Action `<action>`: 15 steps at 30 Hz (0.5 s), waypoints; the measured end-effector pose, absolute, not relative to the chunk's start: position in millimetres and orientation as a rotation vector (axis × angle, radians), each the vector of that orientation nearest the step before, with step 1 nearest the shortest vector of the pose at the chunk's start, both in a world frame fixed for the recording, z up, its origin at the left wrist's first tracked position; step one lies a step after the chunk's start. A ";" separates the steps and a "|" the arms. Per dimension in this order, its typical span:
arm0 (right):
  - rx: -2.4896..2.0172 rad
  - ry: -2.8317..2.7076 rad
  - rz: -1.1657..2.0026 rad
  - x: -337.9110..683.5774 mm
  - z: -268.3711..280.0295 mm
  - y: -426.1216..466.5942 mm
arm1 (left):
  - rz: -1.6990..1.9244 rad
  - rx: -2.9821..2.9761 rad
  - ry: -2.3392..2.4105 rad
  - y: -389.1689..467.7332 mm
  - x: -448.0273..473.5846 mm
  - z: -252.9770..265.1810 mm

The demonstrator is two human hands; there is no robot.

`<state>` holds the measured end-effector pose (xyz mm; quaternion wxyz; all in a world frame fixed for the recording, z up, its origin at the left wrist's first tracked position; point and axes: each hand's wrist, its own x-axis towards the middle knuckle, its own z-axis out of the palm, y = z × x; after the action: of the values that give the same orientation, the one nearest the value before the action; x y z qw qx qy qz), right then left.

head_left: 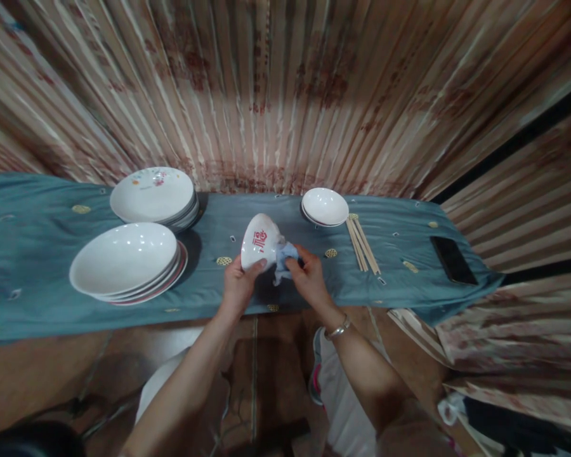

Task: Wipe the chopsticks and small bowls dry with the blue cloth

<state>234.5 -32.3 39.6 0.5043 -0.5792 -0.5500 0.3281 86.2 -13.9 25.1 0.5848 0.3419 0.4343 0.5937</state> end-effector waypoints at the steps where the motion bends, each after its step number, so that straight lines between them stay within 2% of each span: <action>1: -1.387 -1.293 0.839 233.9 38.4 -31.1 | 1.410 0.881 1.052 -13.7 84.4 25.3; 6: -1.341 -1.209 0.955 231.1 27.2 -24.6 | 1.464 1.278 1.128 -14.4 72.2 23.9; 15: -1.456 -1.291 0.859 252.1 27.2 -14.3 | 1.125 2.008 1.261 -14.0 61.3 2.5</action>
<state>252.1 -14.3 27.2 0.4856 -0.5983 -0.5306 0.3531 61.3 -14.0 2.5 0.2558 0.7396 0.4647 0.4143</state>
